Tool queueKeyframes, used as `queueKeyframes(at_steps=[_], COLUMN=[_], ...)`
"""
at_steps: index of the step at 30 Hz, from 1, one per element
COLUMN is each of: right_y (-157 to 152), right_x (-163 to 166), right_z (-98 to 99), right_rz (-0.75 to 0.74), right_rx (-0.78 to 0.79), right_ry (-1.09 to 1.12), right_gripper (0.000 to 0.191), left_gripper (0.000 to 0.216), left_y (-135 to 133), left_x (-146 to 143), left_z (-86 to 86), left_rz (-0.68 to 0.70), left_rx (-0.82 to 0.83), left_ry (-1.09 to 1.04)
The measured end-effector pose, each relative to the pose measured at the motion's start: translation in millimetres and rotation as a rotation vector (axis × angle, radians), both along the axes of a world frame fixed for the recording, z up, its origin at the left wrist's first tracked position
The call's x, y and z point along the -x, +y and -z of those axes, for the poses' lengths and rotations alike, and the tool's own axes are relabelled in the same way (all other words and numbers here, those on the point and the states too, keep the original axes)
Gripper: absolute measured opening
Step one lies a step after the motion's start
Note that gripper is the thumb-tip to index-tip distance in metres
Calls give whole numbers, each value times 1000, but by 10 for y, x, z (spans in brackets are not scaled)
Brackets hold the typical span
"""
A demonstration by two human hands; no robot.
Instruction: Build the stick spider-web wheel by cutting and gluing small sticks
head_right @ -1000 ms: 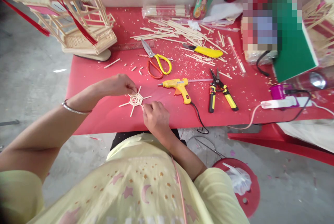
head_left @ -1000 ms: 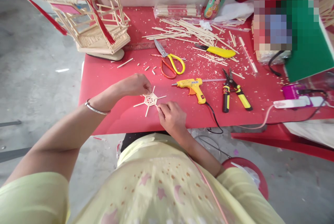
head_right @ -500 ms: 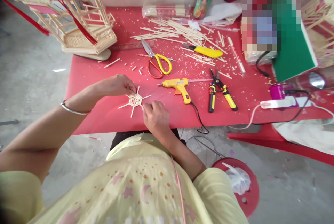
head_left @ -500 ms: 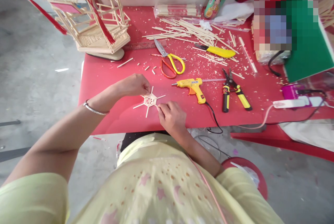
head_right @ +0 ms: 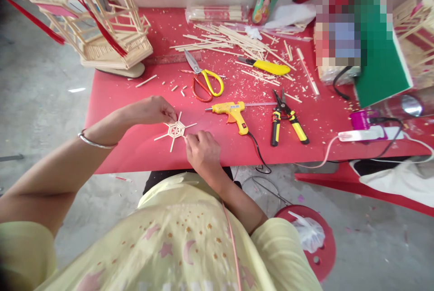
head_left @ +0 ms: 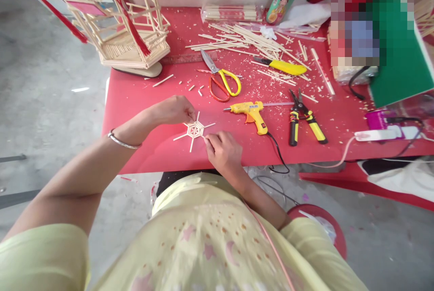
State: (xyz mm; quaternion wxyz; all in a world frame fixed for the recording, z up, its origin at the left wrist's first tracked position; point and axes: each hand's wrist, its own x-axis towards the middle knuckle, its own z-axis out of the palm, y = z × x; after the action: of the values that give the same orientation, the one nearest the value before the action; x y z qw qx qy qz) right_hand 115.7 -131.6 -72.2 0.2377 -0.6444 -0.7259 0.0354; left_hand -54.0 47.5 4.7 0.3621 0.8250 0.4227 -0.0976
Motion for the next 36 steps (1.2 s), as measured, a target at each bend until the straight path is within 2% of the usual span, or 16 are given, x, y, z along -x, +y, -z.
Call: queueKeyframes(at_steps=[36], right_y=[-6], right_x=[1], right_z=[1], right_rz=[-3], right_rx=[18], right_ry=[-18], right_gripper=[19], left_gripper=[20], left_y=[29], left_x=[53], left_z=[68], left_rz=[-44], left_rx=[71], left_ry=[-36])
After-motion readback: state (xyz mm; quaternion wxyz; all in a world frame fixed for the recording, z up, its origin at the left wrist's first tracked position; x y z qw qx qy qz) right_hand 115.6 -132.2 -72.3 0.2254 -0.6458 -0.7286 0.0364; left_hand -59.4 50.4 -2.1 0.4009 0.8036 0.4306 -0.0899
